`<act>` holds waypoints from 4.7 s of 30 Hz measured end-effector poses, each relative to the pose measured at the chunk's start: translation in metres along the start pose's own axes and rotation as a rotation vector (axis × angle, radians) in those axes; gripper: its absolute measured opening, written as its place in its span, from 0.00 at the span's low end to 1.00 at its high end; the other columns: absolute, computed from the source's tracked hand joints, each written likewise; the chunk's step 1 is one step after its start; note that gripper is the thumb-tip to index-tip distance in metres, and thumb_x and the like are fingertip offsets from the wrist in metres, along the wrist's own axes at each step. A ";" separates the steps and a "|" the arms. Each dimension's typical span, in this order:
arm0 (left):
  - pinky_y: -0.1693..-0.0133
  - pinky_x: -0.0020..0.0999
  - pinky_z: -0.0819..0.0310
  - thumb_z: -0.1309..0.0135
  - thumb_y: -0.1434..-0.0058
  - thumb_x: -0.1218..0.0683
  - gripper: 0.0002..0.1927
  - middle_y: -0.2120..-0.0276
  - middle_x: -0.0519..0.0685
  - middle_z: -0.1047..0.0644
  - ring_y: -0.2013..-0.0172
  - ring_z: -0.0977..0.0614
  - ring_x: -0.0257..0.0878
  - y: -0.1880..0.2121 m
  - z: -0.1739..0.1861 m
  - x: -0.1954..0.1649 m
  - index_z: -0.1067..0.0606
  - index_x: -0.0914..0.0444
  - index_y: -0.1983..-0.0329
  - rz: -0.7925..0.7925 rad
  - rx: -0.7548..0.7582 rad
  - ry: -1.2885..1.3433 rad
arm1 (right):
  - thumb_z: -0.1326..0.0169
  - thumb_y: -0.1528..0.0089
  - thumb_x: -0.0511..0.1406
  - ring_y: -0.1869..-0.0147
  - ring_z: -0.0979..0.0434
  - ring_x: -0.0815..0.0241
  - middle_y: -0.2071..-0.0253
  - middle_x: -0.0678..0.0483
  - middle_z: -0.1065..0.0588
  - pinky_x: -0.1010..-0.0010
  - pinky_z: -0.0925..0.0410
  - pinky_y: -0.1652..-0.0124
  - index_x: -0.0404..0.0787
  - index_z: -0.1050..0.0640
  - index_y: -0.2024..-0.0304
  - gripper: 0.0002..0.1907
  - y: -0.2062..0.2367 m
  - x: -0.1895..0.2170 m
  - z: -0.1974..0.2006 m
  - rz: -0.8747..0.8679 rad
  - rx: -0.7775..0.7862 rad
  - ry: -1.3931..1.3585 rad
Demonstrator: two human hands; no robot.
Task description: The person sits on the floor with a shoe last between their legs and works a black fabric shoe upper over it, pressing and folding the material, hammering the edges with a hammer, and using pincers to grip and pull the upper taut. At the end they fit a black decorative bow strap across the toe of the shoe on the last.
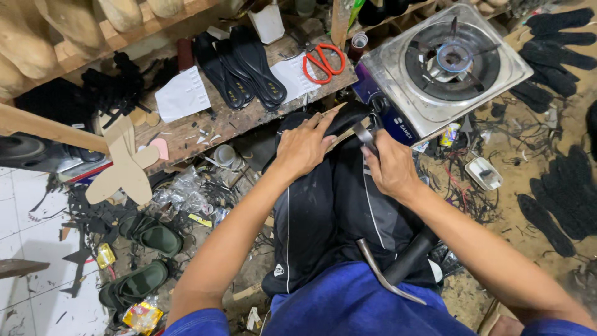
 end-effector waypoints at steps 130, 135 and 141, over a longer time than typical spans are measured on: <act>0.49 0.57 0.28 0.53 0.32 0.44 0.31 0.34 0.60 0.31 0.44 0.24 0.62 0.022 0.019 -0.001 0.39 0.60 0.29 0.105 0.084 0.090 | 0.38 0.41 0.41 0.39 0.30 0.45 0.47 0.45 0.28 0.57 0.35 0.44 0.36 0.27 0.48 0.23 0.079 0.091 -0.004 -0.040 0.976 -0.426; 0.50 0.58 0.27 0.52 0.31 0.40 0.33 0.37 0.62 0.30 0.46 0.22 0.61 0.006 0.011 -0.009 0.38 0.64 0.31 0.156 0.154 -0.035 | 0.38 0.42 0.43 0.43 0.25 0.49 0.50 0.52 0.26 0.60 0.31 0.46 0.42 0.26 0.52 0.20 0.070 0.064 0.047 -0.322 0.918 -0.085; 0.47 0.53 0.28 0.45 0.36 0.38 0.39 0.36 0.64 0.31 0.41 0.25 0.60 0.018 0.022 -0.005 0.38 0.66 0.30 0.025 0.035 0.097 | 0.29 0.62 0.41 0.41 0.27 0.47 0.50 0.51 0.27 0.51 0.38 0.42 0.43 0.26 0.48 0.39 0.148 0.022 0.041 0.032 1.058 0.369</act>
Point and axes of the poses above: each hand's wrist, its own y-axis away from the middle knuckle, its own z-axis out of the back of the hand, x = y × z, the point moved 2 cm from there along -y, towards the middle knuckle
